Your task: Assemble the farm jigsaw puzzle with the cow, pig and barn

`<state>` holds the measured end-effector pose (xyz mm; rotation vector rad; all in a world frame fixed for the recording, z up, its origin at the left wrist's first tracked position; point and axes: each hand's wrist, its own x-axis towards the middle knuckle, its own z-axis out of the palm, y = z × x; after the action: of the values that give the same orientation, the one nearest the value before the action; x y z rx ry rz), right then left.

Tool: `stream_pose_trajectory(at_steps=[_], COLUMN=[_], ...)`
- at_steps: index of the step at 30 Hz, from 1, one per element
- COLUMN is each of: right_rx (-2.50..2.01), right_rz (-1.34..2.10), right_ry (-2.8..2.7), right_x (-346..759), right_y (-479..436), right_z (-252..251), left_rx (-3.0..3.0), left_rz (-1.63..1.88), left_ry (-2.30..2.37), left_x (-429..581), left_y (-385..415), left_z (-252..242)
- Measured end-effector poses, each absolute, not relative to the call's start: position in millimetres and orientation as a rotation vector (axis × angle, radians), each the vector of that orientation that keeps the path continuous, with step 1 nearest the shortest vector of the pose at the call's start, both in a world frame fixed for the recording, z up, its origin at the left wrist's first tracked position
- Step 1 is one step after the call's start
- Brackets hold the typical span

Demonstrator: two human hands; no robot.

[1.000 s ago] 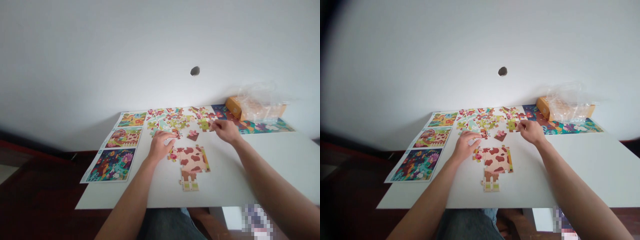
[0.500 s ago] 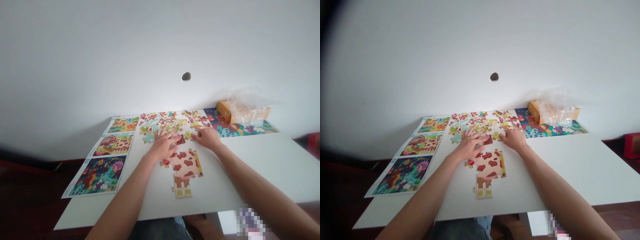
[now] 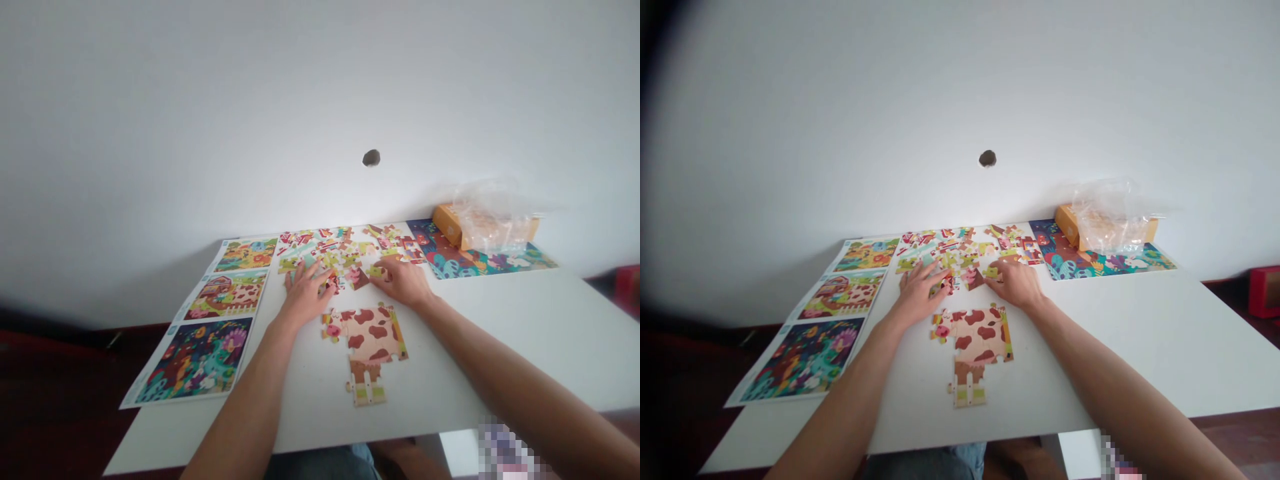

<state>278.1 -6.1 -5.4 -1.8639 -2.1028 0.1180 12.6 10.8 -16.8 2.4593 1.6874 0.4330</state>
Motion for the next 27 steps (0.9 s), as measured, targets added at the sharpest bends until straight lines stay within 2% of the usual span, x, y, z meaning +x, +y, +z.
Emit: stream_pose_trajectory(at_steps=[7, 17, 24, 27], right_rx=[-1.806, -1.693, -1.892, -1.853], right_rz=[0.117, -0.165, -0.216, -0.166], right_ry=[-2.157, -2.073, -1.704, -1.784], right_x=[279.0, 287.1, 320.8, 326.8], right_y=[-7.7, 32.8, 52.6, 43.0], right_z=[-11.3, -11.8, -13.5, -12.2], left_rx=[2.445, 2.475, 2.483, 2.482], left_rz=[0.446, 0.481, 0.516, 0.529], left_ry=[1.664, 1.662, 1.652, 1.668], left_x=[15.0, 15.4, 12.0, 12.9], left_y=[10.3, 11.2, 12.3, 12.9], left_z=[-19.0, -21.6, -26.5, -26.3])
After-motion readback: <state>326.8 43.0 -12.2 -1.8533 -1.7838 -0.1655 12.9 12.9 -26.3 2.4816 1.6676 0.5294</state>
